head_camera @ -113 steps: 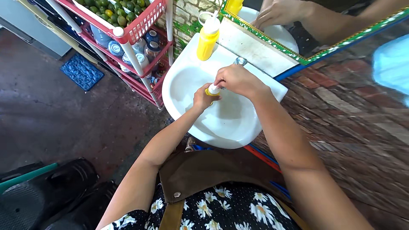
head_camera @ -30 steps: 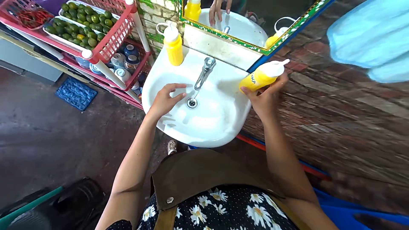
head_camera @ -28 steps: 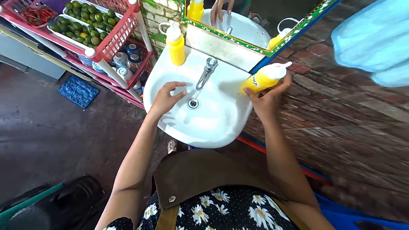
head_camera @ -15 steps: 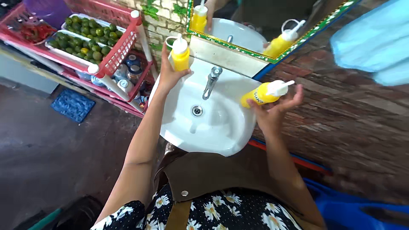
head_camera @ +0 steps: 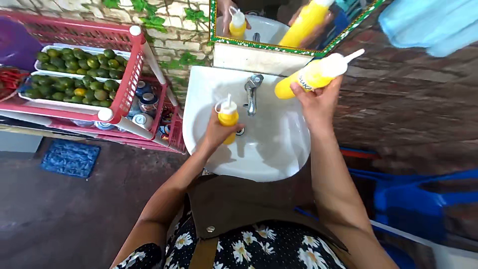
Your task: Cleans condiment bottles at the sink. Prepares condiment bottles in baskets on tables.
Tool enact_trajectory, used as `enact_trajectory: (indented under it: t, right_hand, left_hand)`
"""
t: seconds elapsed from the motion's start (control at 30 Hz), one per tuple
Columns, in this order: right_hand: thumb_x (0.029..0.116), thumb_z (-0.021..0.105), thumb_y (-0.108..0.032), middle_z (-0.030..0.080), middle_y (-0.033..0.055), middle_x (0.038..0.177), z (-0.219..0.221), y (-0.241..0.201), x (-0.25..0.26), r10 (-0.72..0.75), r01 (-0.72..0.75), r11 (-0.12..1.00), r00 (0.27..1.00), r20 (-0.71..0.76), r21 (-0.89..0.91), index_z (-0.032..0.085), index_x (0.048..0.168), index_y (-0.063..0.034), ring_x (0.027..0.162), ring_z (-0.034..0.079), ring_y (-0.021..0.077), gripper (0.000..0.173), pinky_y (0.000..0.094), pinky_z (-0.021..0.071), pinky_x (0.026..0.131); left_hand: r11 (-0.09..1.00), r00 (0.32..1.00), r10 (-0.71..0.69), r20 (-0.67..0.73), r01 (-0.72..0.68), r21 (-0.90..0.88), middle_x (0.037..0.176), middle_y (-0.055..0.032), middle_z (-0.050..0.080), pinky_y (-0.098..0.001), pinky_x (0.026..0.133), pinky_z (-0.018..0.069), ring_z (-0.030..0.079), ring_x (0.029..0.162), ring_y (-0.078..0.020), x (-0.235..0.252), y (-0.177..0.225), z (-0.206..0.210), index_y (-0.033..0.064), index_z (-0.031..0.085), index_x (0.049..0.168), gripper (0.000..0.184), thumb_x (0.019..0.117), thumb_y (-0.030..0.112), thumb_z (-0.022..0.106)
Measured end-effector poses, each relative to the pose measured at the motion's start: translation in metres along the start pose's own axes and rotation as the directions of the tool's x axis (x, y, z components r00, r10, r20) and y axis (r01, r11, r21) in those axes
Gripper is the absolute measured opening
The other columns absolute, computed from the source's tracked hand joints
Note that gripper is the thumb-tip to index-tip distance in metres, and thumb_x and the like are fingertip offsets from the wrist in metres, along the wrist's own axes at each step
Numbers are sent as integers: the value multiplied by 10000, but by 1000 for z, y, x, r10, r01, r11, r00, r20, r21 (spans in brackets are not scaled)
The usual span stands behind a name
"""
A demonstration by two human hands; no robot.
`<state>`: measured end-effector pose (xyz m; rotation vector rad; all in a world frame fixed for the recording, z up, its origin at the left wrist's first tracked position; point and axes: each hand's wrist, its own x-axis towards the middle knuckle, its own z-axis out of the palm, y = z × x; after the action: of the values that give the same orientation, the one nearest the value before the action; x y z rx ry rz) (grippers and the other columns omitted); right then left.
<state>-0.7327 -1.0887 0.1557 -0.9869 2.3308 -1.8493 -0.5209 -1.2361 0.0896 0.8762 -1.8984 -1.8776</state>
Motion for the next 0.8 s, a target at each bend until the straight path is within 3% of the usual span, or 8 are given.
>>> enact_trajectory:
  t: [0.1,0.17,0.3,0.4,0.5,0.63,0.8]
  right_hand:
    - [864,804,-220,511,233,1381,41,-37,11,-167,161,981,985,40,108,173,1511,103,1212,607,204,960,314,564,964]
    - [851,822,-187,493,263,1393,73,-57,15,-229,213,966,968,99,143,135,1518,131,1220,621,216,1009,316,591,958]
    - [806,871,-173,623,224,1279,136,-53,25,-237,221,971,927,289,86,354,1455,82,1099,698,226,868,360,628,867]
    - [799,873,-175,643,236,1269,170,-29,29,-305,305,950,879,367,59,412,1443,71,1117,690,272,829,411,598,921]
    - [840,851,-207,612,244,1312,182,-23,32,-252,283,959,858,449,-2,366,1484,42,1159,671,288,843,417,576,977]
    - [813,872,-178,589,253,1355,180,-36,33,-202,253,967,836,511,-33,283,1531,27,1187,658,306,951,432,552,1010]
    - [803,884,-241,513,264,1439,177,-37,27,-213,257,966,815,539,-7,225,1551,35,1261,607,300,1034,416,514,1063]
  left_hand:
    - [955,966,-244,89,255,-148,1142,-183,650,-433,874,573,666,999,-250,-5,-4,9,7,447,1388,744,776,68,866]
    - [928,943,-303,139,325,-181,1175,-188,638,-422,886,566,659,1018,-251,-6,-2,10,8,410,1422,717,832,54,814]
    - [910,929,-340,149,365,-199,1233,-199,619,-434,898,561,657,1045,-263,-10,-4,9,51,338,1490,728,906,114,768]
    - [908,926,-344,158,371,-193,1271,-193,612,-447,904,559,650,1074,-275,-10,-6,4,76,321,1517,758,901,106,762]
    - [922,936,-304,175,336,-193,1279,-186,609,-451,904,557,645,1080,-274,-9,-12,-2,91,334,1517,773,884,93,779]
    - [916,930,-325,173,355,-188,1305,-185,605,-470,898,553,641,1083,-293,-7,-15,-2,140,363,1517,768,879,92,787]
    - [860,906,-371,203,418,-293,1344,-214,559,-494,910,545,618,1122,-312,11,-25,16,140,290,1546,776,921,128,750]
